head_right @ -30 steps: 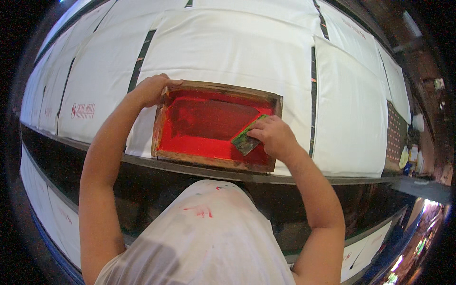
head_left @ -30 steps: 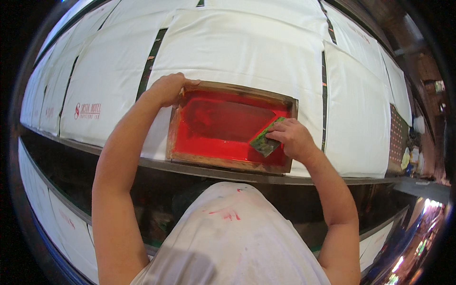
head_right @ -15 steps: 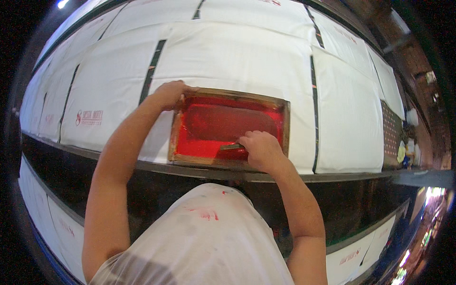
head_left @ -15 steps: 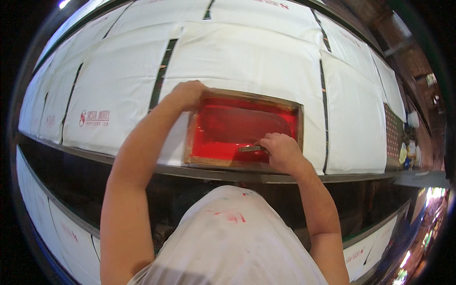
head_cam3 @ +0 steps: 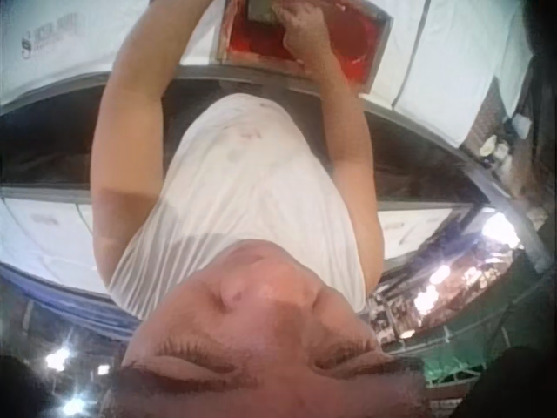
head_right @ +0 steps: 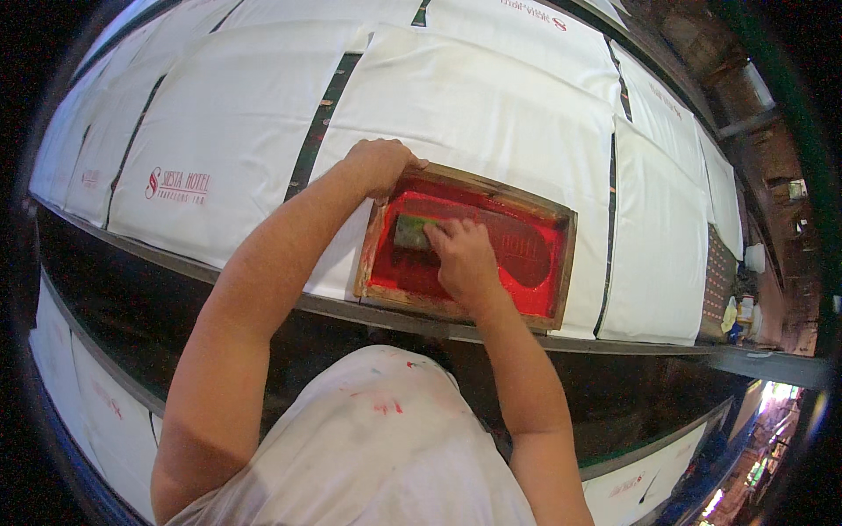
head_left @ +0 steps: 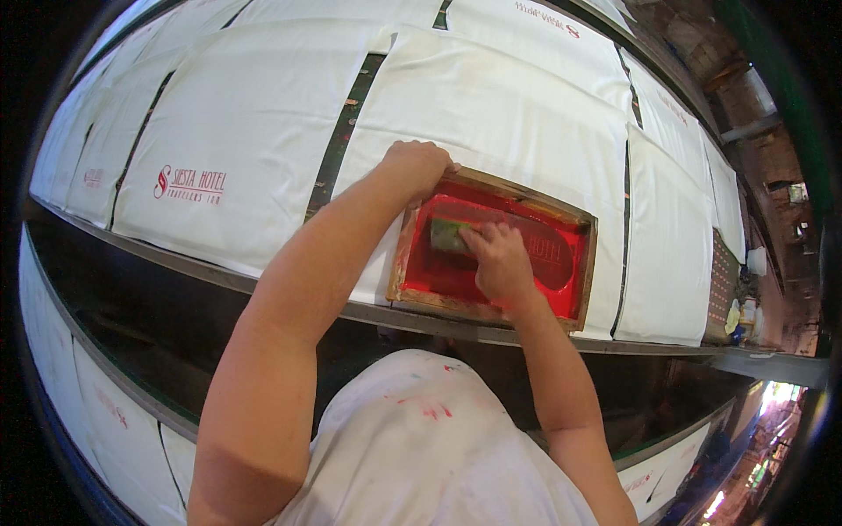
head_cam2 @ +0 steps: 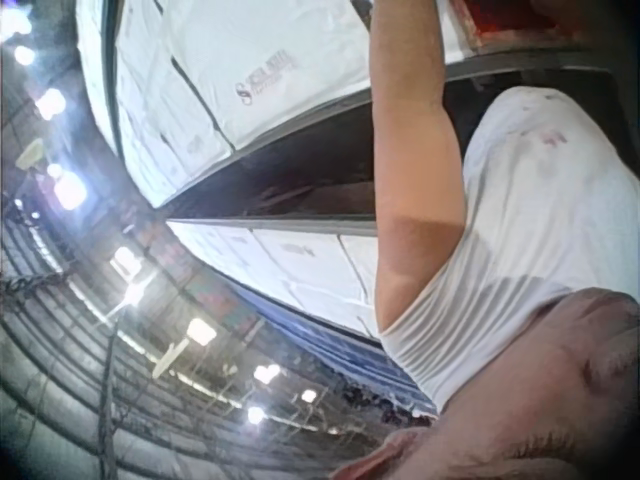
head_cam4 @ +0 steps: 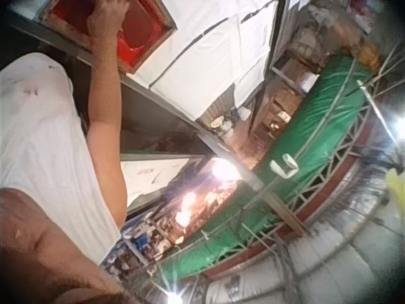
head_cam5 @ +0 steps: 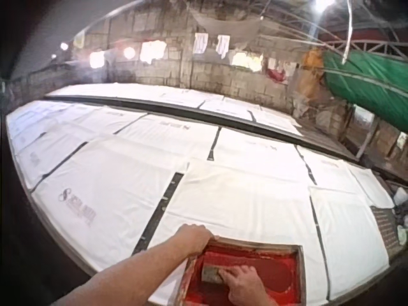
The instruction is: The person uses a wooden screen-printing frame with red ink to print a logo onto white fabric laid out on a long table. They repeatedly spread ink across the screen with a squeegee, lift the frame, and move to the next fabric section to continue printing.
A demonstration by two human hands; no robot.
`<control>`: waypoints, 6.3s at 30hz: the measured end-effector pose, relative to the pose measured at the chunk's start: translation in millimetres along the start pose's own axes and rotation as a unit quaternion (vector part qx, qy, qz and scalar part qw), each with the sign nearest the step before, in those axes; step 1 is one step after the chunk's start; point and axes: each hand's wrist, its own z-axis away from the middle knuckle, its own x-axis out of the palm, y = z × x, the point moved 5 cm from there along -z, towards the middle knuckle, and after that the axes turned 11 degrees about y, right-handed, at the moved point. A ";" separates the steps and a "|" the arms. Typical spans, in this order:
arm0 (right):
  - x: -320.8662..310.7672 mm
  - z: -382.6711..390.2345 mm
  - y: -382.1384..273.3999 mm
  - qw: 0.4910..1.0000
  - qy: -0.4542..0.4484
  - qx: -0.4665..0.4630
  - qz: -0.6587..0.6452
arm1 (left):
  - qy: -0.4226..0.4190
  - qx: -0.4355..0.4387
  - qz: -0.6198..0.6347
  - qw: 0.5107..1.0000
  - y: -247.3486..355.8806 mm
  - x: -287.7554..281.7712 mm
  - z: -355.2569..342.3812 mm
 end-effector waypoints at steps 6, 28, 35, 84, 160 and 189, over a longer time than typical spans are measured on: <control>-28.7 25.2 -27.6 0.996 -0.072 -0.006 -0.061 | 0.005 0.001 0.015 1.000 -3.6 -0.7 -0.8; -22.1 44.4 -41.2 0.999 -0.025 0.004 -0.042 | -0.019 0.008 0.032 0.999 -1.8 -4.6 -1.7; -24.6 -31.0 13.9 0.987 -0.163 0.014 -0.005 | 0.023 -0.021 0.036 0.999 1.3 -5.5 4.0; -86.5 71.6 90.7 0.984 -0.164 0.035 -0.055 | 0.018 -0.006 -0.008 1.000 7.4 -5.4 -0.7; -13.5 -56.7 46.8 0.993 -0.112 -0.020 -0.030 | -0.014 -0.034 0.023 0.999 3.7 -1.2 -4.3; -57.9 -5.0 141.4 0.928 -0.201 -0.293 -0.110 | 0.004 -0.083 -0.001 0.997 19.8 -6.3 4.3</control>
